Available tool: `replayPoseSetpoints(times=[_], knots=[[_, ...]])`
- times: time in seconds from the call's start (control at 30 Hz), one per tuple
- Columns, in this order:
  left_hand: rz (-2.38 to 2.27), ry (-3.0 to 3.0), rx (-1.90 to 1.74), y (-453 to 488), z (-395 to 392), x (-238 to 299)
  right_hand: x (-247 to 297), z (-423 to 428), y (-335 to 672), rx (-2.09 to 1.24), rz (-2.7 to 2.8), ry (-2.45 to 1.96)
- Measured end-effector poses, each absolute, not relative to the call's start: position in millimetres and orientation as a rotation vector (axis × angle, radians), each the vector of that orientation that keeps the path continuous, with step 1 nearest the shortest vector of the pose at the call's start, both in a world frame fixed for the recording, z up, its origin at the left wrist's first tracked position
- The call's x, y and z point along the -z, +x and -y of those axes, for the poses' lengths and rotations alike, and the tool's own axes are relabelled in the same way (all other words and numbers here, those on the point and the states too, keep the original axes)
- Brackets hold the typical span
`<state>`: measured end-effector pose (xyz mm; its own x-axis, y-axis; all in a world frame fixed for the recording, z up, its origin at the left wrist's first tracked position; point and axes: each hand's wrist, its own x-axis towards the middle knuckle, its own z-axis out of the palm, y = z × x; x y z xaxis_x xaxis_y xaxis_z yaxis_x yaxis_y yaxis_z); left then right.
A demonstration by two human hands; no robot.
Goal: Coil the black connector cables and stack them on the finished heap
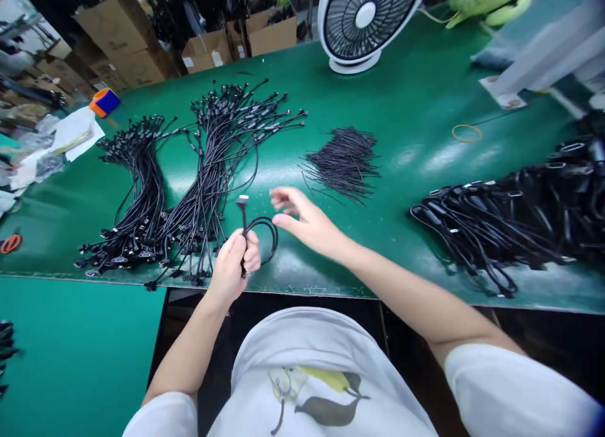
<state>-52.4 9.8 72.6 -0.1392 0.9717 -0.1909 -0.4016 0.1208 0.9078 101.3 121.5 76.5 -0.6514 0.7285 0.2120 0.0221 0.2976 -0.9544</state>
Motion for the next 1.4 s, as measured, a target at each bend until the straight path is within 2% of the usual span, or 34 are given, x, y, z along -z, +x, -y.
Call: replayPoseSetpoints(times=[0.1,0.27,0.5,0.63,0.8,1.1,1.3,1.4], knots=[[-1.068,0.615,-1.354,-44.7,-14.3,-61.0,-50.3,-105.1,91.4,-1.825,1.48,-0.731],[-1.148,0.625,-1.327,-22.7,-10.6,-37.9,-51.6,-78.5,80.2,-2.048,0.838,-0.763],[-1.048,0.507,-1.03,-20.1,8.6,-40.0,-64.9,-71.6,81.8,-2.146,0.944,-0.726],[-0.974,0.55,-1.011,-14.2,11.4,-34.8,-57.8,-79.5,81.8,-2.144,0.955,-0.575],[-1.013,0.679,-0.985,-6.1,9.1,-20.9,-55.2,-87.4,83.3,-2.358,0.918,-0.627],[-1.143,0.723,-0.977,-7.4,4.7,-27.2,-56.6,-87.2,84.4,-2.143,0.818,-0.752],[-1.079,0.511,-0.799,-1.8,6.2,-21.1,-26.2,-70.2,87.9,-1.686,1.097,-0.705],[-1.087,0.519,-0.81,-1.3,11.0,-17.1,-21.0,-78.1,104.8,-1.589,1.347,-0.726]])
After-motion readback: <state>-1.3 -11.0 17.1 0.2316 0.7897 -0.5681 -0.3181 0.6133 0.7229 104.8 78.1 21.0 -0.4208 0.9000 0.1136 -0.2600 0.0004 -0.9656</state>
